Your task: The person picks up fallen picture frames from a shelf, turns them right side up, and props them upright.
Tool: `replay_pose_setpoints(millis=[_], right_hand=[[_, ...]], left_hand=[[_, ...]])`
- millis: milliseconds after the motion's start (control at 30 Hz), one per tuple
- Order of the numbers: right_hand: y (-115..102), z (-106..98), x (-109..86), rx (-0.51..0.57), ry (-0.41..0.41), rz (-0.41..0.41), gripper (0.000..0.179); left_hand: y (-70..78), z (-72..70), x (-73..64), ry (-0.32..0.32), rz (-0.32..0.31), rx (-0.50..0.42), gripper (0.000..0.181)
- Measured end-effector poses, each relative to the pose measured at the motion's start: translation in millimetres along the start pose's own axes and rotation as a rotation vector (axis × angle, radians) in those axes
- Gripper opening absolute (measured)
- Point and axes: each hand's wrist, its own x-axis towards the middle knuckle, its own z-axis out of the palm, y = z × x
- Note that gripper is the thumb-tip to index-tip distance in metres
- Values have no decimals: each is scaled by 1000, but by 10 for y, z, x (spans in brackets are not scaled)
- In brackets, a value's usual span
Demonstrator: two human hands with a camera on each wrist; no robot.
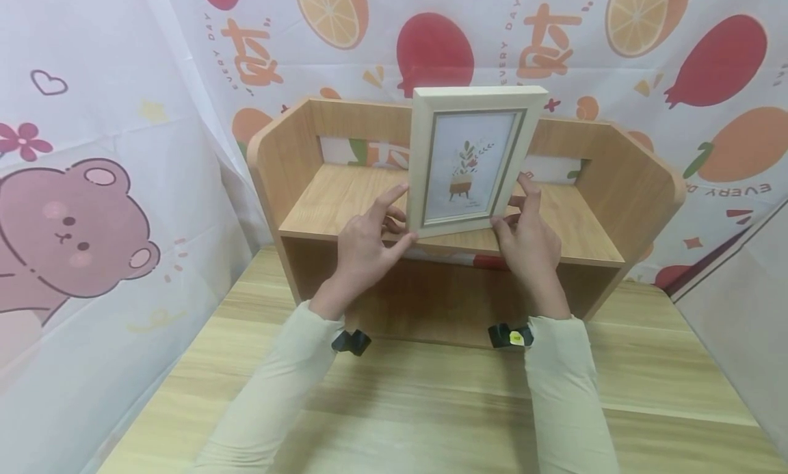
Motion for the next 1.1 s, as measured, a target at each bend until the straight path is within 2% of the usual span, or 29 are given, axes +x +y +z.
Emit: replay_pose_setpoints(millis=[633, 867, 967, 1100], right_hand=[[-30, 29, 13, -12, 15, 67, 74], [-34, 39, -5, -36, 34, 43, 74], [-33, 15, -34, -29, 4, 19, 74], [-69, -84, -78, 41, -94, -2, 76]], left_hand=[[33, 20, -8, 18, 7, 16, 67], [34, 8, -9, 8, -16, 10, 67], [42, 6, -13, 3, -20, 6, 66], [46, 7, -17, 3, -17, 2, 66]])
